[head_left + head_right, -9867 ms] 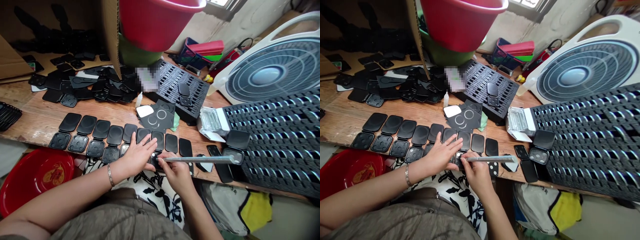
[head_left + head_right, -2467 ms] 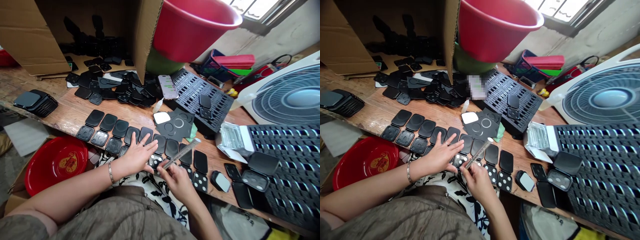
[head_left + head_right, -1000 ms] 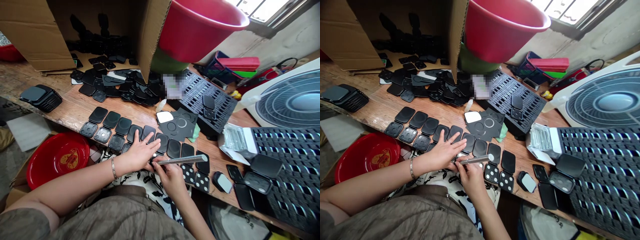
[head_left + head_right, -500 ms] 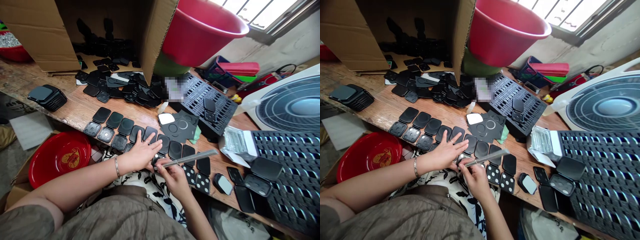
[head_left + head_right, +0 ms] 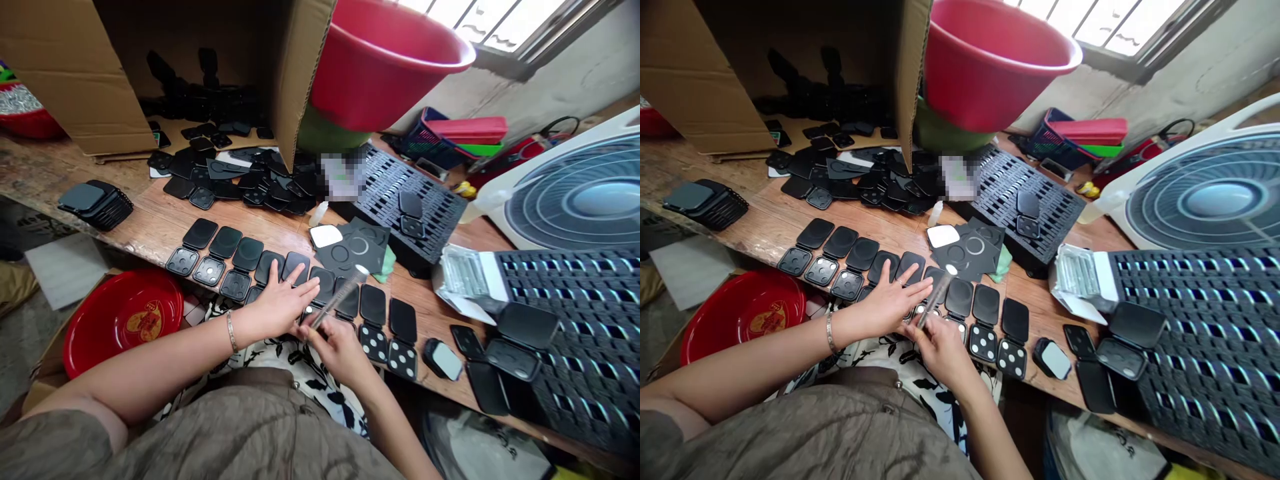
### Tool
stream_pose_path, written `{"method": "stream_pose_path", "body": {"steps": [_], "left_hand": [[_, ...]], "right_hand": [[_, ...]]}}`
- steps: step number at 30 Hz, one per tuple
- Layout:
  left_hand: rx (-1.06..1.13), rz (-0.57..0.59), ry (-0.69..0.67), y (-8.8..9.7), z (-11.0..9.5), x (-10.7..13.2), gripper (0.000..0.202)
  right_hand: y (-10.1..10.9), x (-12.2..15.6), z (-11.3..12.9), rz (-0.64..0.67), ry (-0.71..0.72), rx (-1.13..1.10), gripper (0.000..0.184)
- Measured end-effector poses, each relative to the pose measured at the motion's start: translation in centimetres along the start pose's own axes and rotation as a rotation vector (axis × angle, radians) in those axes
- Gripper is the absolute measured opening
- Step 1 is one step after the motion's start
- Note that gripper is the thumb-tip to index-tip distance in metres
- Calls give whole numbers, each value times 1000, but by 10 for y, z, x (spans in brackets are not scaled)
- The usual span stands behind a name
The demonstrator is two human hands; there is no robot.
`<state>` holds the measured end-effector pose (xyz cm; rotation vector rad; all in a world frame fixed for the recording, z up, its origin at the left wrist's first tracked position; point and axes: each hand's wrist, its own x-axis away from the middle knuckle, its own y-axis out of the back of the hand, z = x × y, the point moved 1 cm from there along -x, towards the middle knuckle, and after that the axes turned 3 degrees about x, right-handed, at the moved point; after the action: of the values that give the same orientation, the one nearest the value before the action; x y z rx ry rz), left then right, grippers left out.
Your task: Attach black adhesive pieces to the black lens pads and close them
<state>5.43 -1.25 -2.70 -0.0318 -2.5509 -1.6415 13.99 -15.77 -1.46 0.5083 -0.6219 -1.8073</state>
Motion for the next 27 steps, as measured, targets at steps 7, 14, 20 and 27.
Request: {"method": "stream_pose_path", "body": {"steps": [7, 14, 20, 27], "left_hand": [[0, -22, -28, -6, 4, -1, 97], [133, -42, -23, 15, -5, 6, 98], [543, -359, -94, 34, -32, 22, 28], [674, -415, -102, 35, -34, 36, 15]], "right_hand": [[18, 13, -8, -240, -116, -290, 20], [22, 30, 1, -402, -261, -722, 16], [11, 21, 7, -357, -254, -905, 16], [10, 14, 13, -244, -215, -796, 19]]}}
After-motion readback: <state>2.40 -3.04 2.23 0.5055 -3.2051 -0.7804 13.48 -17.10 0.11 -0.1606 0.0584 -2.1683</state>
